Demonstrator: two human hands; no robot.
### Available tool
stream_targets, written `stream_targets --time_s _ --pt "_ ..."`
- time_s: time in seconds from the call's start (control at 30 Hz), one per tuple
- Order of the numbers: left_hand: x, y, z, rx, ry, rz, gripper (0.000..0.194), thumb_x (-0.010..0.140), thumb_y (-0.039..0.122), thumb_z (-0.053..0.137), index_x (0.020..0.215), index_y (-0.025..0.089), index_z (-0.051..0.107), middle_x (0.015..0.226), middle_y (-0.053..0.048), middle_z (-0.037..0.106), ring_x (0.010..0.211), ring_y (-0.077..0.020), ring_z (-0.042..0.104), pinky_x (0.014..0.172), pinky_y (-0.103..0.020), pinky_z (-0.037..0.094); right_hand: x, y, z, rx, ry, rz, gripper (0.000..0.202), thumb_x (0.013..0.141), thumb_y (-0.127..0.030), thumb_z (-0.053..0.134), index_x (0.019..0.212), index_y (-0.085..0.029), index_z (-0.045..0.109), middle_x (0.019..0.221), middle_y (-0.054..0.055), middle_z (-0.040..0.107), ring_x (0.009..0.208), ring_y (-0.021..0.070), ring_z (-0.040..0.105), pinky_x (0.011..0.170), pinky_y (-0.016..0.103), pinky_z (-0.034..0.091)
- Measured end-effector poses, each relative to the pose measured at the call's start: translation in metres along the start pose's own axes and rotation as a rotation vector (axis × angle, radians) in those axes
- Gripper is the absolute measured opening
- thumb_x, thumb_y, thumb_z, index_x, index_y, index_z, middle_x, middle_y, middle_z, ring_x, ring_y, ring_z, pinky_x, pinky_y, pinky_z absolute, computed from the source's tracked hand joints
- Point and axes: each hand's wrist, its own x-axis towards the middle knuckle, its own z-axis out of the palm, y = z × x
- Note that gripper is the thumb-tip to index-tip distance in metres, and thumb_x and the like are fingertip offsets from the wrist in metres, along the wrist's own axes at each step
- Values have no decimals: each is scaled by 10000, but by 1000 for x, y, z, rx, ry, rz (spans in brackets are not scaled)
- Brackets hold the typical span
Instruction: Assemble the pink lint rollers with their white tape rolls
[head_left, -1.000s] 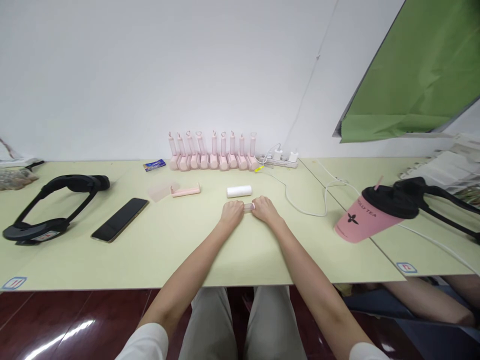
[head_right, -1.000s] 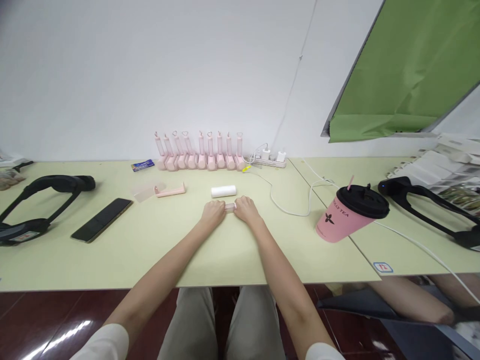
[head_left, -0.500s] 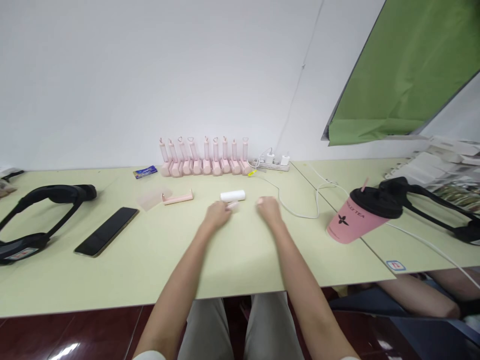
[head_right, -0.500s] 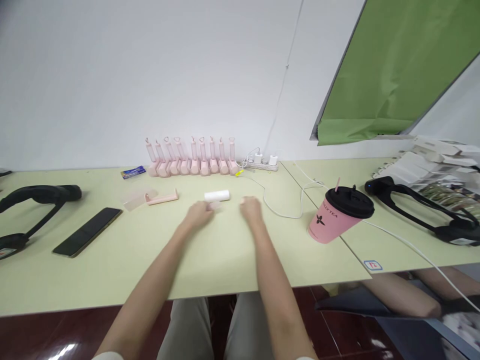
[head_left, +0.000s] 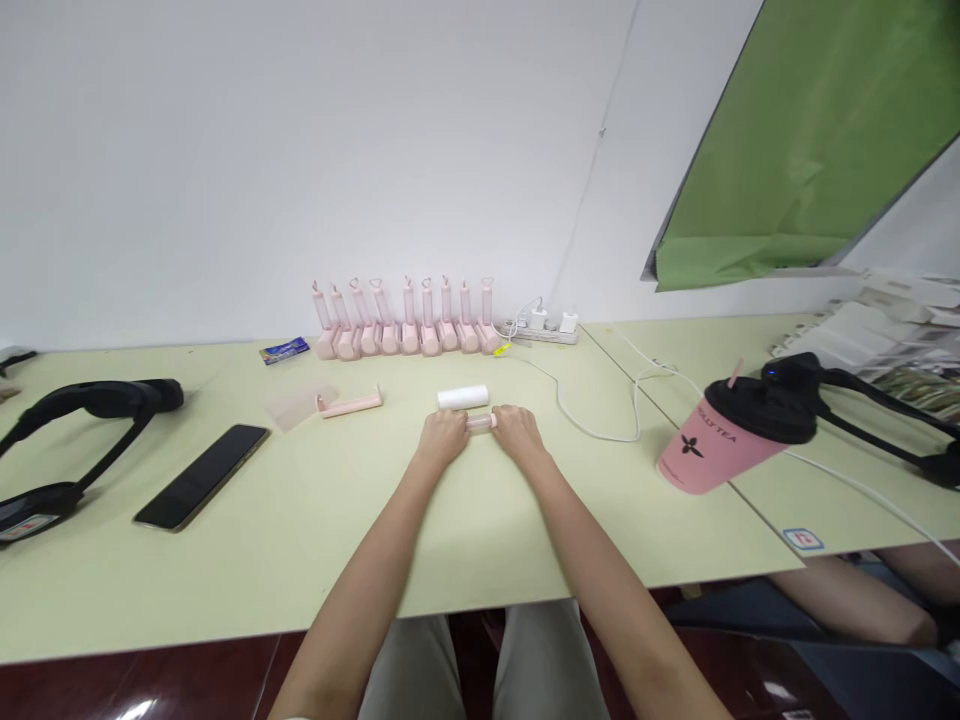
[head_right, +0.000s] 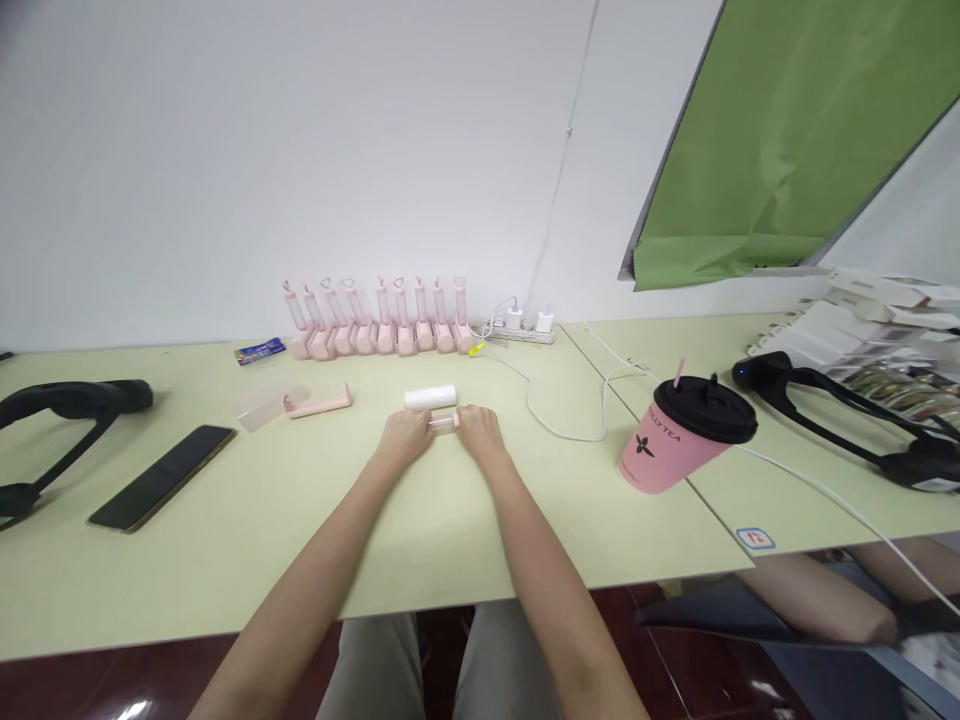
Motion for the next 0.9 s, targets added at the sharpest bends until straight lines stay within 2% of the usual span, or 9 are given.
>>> stream_targets --time_s 0.33,0.53,0.9 --pt "-1 3 1 -10 26 31 230 802 206 396 871 130 601 790 -119 628 792 -221 605 662 -305 453 0 -2 2 46 38 13 245 864 -211 332 933 -163 563 929 93 629 810 171 591 674 237 372" --pt "-5 6 2 12 -3 45 225 806 184 388 840 112 598 786 -129 627 767 -223 612 648 -303 455 -2 -5 4 -8 -40 -14 230 825 -178 374 914 -146 584 893 111 630 823 184 585 670 245 369" --pt "-9 10 -1 -2 -52 115 229 797 107 375 873 95 590 807 -136 628 795 -221 617 667 -301 460 -2 0 4 -49 -96 -102 245 783 -174 408 900 -122 617 876 130 631 842 201 570 701 264 360"
